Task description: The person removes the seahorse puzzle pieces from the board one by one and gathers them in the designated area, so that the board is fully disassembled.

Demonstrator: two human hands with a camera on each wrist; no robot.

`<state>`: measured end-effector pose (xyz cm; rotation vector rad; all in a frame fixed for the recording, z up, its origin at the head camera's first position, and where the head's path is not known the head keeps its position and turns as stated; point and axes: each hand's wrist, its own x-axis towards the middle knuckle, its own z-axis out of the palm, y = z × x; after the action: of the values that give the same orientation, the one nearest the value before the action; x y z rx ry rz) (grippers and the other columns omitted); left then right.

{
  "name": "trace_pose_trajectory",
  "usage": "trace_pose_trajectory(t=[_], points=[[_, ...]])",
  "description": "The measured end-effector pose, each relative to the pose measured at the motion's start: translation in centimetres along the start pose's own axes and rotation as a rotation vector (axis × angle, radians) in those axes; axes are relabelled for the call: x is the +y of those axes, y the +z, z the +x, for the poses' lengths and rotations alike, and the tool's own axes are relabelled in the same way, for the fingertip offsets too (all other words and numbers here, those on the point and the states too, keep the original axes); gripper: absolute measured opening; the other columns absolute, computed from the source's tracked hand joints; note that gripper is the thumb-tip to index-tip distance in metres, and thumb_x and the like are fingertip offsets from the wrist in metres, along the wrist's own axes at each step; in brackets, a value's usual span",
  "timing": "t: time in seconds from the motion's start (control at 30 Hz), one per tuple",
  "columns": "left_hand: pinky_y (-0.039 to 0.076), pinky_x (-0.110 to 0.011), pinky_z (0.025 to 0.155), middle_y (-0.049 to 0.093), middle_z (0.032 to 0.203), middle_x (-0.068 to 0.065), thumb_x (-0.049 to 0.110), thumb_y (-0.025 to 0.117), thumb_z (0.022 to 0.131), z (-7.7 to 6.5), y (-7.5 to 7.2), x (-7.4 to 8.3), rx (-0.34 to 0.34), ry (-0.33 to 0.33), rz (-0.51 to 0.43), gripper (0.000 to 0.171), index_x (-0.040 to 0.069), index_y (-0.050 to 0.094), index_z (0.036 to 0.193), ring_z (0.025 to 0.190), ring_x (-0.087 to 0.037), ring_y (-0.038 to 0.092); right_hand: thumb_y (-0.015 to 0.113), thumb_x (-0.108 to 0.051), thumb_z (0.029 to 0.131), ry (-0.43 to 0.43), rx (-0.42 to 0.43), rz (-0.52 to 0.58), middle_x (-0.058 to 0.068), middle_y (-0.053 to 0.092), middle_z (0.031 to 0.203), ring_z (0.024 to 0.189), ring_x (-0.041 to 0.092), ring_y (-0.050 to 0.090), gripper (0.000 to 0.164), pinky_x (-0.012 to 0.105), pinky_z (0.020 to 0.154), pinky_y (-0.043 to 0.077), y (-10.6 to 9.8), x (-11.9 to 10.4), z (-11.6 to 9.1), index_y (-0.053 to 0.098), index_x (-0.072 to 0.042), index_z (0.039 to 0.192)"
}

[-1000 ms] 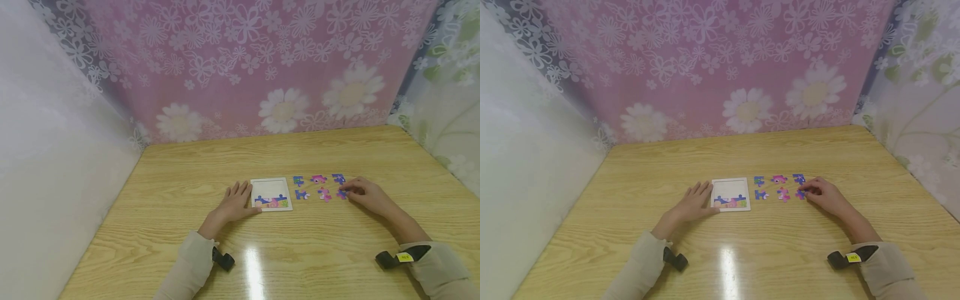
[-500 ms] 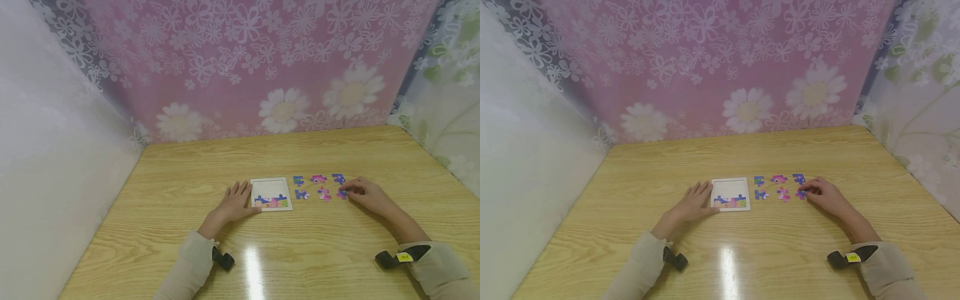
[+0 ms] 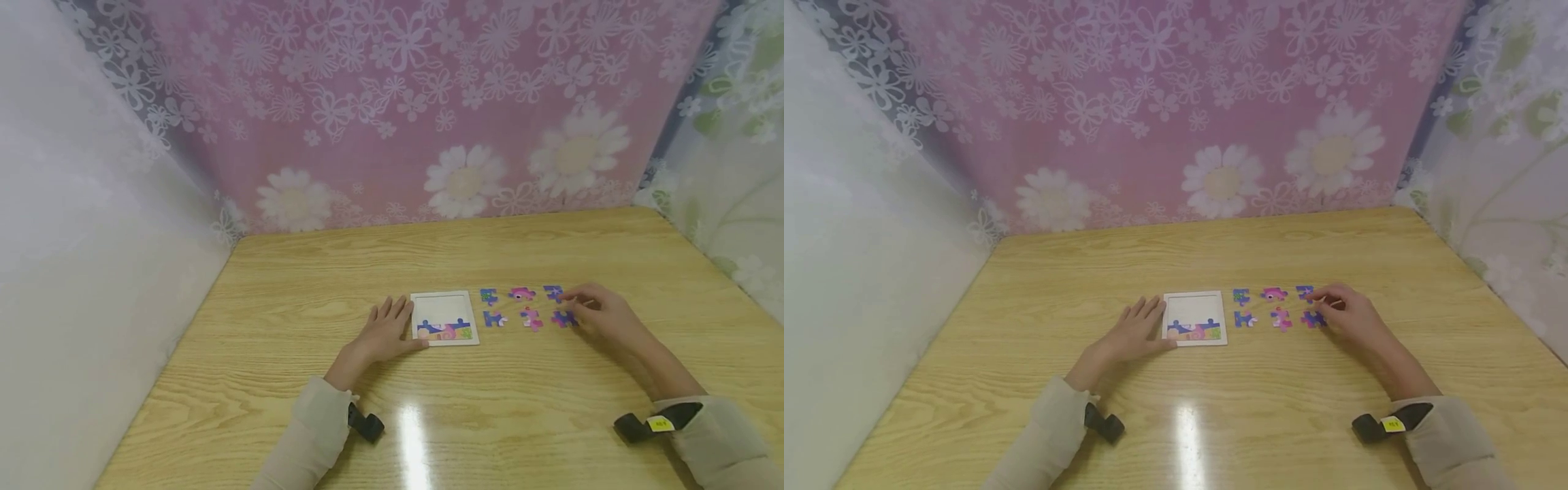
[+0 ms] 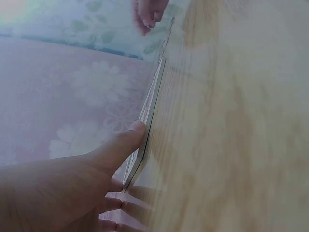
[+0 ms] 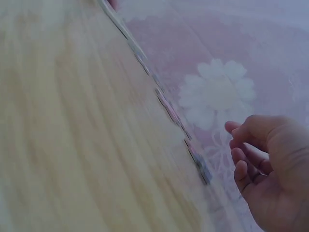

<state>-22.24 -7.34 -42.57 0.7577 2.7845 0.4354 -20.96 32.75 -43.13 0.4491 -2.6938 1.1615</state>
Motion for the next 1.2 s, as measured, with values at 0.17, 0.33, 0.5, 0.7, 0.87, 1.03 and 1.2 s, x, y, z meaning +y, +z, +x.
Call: trace_pose_trajectory(t=[0.17, 0.33, 0.5, 0.7, 0.87, 1.03, 1.2], points=[[0.001, -0.050, 0.106, 0.005, 0.152, -0.012, 0.058, 0.048, 0.087, 0.0, -0.2, 0.2, -0.006, -0.010, 0.001, 0.088, 0.006, 0.012, 0.148, 0.136, -0.033, -0.001, 0.055, -0.004, 0.092, -0.094, -0.047, 0.086, 0.018, 0.057, 0.103, 0.080, 0.014, 0.059, 0.019, 0.024, 0.063, 0.050, 0.8, -2.5, 1.1, 0.061, 0.004, 0.108], [0.000, -0.049, 0.106, 0.004, 0.152, -0.012, 0.059, 0.047, 0.087, 0.0, -0.2, 0.2, -0.005, -0.014, 0.009, 0.088, 0.007, 0.012, 0.148, 0.136, -0.032, -0.001, 0.056, 0.002, 0.089, -0.147, -0.097, 0.142, 0.018, 0.058, 0.097, 0.077, 0.020, 0.058, 0.017, 0.024, 0.061, 0.049, 2.5, -5.3, 2.7, 0.062, 0.007, 0.105], [0.001, -0.049, 0.106, 0.005, 0.152, -0.012, 0.059, 0.048, 0.087, 0.1, -0.1, 0.1, -0.001, -0.016, 0.011, 0.087, 0.007, 0.013, 0.148, 0.136, -0.032, -0.001, 0.057, -0.005, 0.091, -0.115, -0.152, 0.138, 0.012, 0.058, 0.097, 0.081, 0.019, 0.052, 0.017, 0.025, 0.068, 0.046, 4.6, -7.8, 4.3, 0.064, 0.003, 0.104], [0.003, -0.050, 0.106, 0.007, 0.152, -0.013, 0.059, 0.048, 0.087, 0.0, -0.1, 0.2, 0.000, -0.021, 0.019, 0.087, 0.006, 0.015, 0.147, 0.136, -0.033, 0.001, 0.058, -0.008, 0.091, -0.110, -0.225, 0.168, 0.009, 0.058, 0.100, 0.082, 0.021, 0.052, 0.017, 0.029, 0.068, 0.047, 7.3, -10.1, 5.8, 0.065, 0.001, 0.103], [0.004, -0.050, 0.106, 0.008, 0.152, -0.013, 0.059, 0.048, 0.086, 0.0, -0.2, 0.2, 0.002, -0.028, 0.024, 0.087, 0.006, 0.016, 0.147, 0.136, -0.034, 0.002, 0.059, -0.003, 0.088, -0.166, -0.280, 0.166, 0.008, 0.060, 0.095, 0.077, 0.019, 0.054, 0.016, 0.029, 0.061, 0.047, 9.7, -11.6, 6.6, 0.066, 0.001, 0.102], [0.003, -0.050, 0.106, 0.008, 0.152, -0.012, 0.060, 0.047, 0.086, -0.1, -0.2, 0.2, 0.002, -0.030, 0.032, 0.088, 0.007, 0.015, 0.147, 0.136, -0.033, 0.002, 0.059, -0.002, 0.087, -0.180, -0.314, 0.183, 0.011, 0.061, 0.098, 0.078, 0.018, 0.055, 0.015, 0.028, 0.061, 0.048, 11.6, -12.4, 7.0, 0.066, 0.001, 0.101], [0.005, -0.052, 0.106, 0.008, 0.151, -0.013, 0.060, 0.047, 0.086, 0.0, -0.1, 0.2, 0.005, -0.016, 0.040, 0.087, 0.006, 0.016, 0.147, 0.136, -0.034, 0.003, 0.059, -0.002, 0.087, -0.141, -0.322, 0.220, 0.008, 0.060, 0.096, 0.080, 0.019, 0.055, 0.015, 0.028, 0.061, 0.047, 12.7, -13.3, 6.6, 0.065, -0.001, 0.101]])
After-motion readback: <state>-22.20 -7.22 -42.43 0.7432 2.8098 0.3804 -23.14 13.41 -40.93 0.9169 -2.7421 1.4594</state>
